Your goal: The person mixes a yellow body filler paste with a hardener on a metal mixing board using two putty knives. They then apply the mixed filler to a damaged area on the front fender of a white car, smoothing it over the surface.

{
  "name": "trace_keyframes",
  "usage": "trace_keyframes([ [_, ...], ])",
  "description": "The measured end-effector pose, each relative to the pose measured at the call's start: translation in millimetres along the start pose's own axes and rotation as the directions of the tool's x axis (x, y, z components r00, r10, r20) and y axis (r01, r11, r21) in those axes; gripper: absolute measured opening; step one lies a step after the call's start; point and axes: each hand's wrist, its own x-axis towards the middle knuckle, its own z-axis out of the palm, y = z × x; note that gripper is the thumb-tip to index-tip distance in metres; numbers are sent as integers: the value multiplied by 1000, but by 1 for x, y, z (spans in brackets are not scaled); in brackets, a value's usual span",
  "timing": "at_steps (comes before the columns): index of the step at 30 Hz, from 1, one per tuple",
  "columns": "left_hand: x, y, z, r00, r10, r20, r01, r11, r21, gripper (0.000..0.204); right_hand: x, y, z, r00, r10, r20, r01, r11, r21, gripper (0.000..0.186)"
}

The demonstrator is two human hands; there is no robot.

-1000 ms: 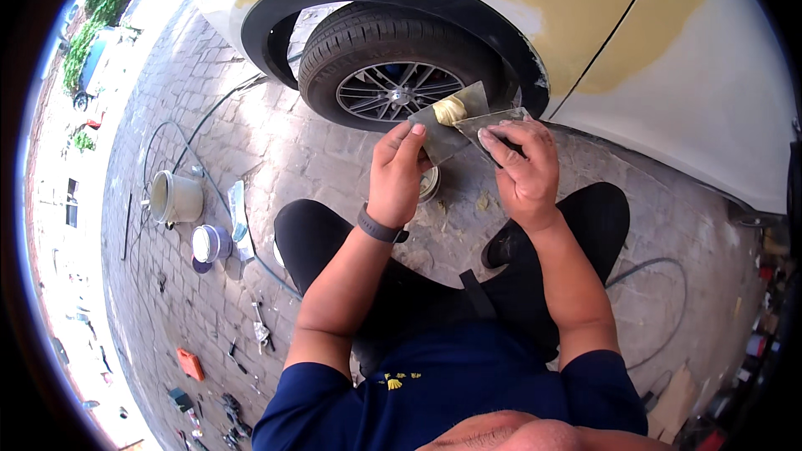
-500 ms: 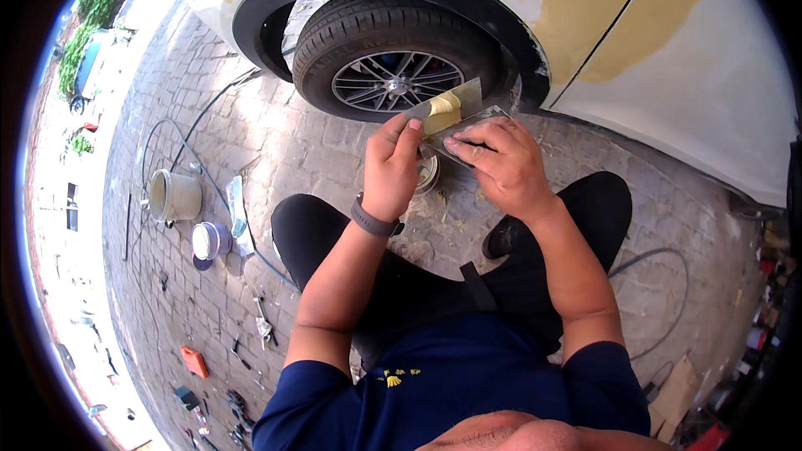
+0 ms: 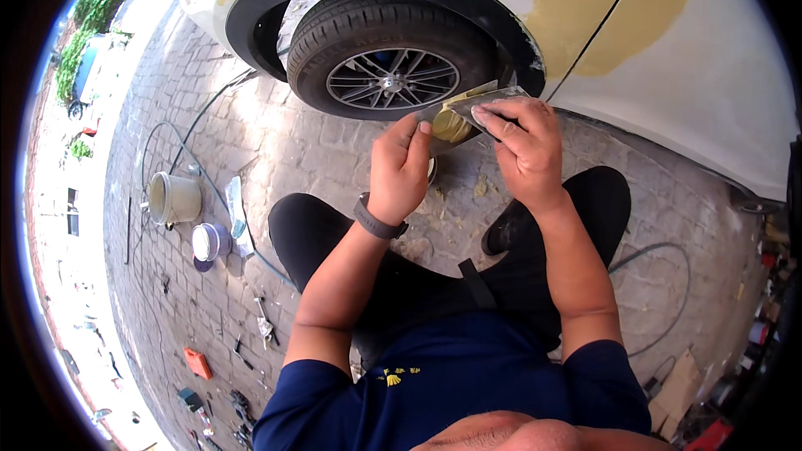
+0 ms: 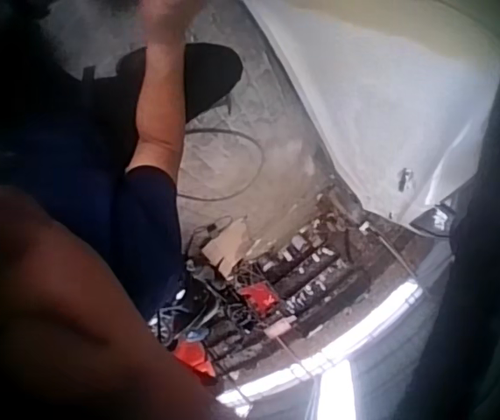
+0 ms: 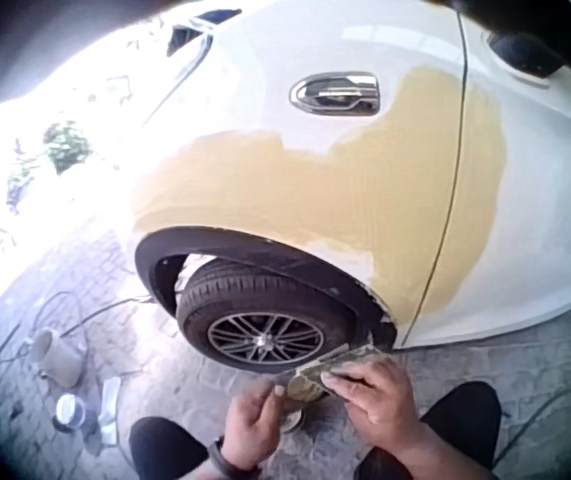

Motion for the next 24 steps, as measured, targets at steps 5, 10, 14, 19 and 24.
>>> trace_keyframes([
  [5,0,8,1,1000,3,-7,-3,996,-93,23,0,9,-6,987,-97,132,90,995,53,49],
  [10,-3,7,7,999,50,-13,-51,994,-99,22,2,7,-4,998,-43,37,43,999,6,41],
  [14,0,1,1,996,77,40,-78,997,20,21,0,5,-7,999,-27,35,26,999,28,44],
  [19,1,11,0,998,59,37,-60,997,38,20,-2,7,-1,997,-44,58,40,997,68,47],
  [24,-6,19,4,998,23,61,-24,1000,12,19,-6,5,2,999,8,36,-11,997,82,46],
])
